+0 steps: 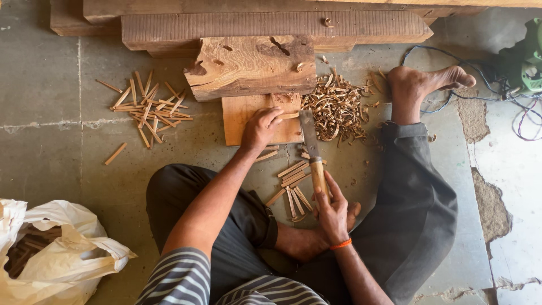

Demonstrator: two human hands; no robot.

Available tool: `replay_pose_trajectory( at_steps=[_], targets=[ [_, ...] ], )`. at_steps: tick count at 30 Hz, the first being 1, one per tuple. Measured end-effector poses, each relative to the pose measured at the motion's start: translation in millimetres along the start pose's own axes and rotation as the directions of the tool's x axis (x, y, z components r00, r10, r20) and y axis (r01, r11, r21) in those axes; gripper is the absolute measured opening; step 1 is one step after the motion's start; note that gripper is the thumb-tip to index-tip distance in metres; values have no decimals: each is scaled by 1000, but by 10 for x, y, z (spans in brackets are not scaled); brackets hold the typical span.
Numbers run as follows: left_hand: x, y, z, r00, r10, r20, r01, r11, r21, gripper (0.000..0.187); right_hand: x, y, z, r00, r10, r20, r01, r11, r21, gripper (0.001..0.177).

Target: The person sits on the floor and uses a chisel to carve small wooden sticks. They hold the sticks with their left hand and strike the chisel with their right hand to shave off thin layers of wood, creating wood shavings and small cut pieces.

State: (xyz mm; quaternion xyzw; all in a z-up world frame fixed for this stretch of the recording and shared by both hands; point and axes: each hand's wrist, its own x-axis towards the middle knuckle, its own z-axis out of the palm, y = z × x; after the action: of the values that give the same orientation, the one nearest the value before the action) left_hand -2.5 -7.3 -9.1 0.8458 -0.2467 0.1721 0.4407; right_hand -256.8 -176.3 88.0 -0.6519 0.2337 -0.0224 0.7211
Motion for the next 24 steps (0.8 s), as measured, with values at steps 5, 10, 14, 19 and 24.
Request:
replay_pose_trajectory(
  at_steps=[5, 10, 14, 19, 24],
  targets=[
    [-70, -55, -207, 999, -43, 14, 43, 998, -51, 32, -88, 45, -4, 1000, 12, 29, -11, 998, -68, 60],
    [3, 131, -336, 952, -253, 170, 262, 964, -34, 42, -157, -69, 95, 1000, -10, 19, 12, 992, -124, 60],
    [2, 165, -342, 984, -173, 35, 174, 984, -45, 48, -265, -85, 248, 999, 37, 36, -32, 993, -115, 59],
    [22, 9, -186, 993, -117, 12, 117, 993, -7, 43, -343, -105, 374, 996, 93, 13, -92, 993, -73, 60],
    [58, -55, -55, 999, 33, -33, -30, 997, 75, 41, -333, -164, 407, 994, 97, -48, -103, 986, -130, 60]
  ],
)
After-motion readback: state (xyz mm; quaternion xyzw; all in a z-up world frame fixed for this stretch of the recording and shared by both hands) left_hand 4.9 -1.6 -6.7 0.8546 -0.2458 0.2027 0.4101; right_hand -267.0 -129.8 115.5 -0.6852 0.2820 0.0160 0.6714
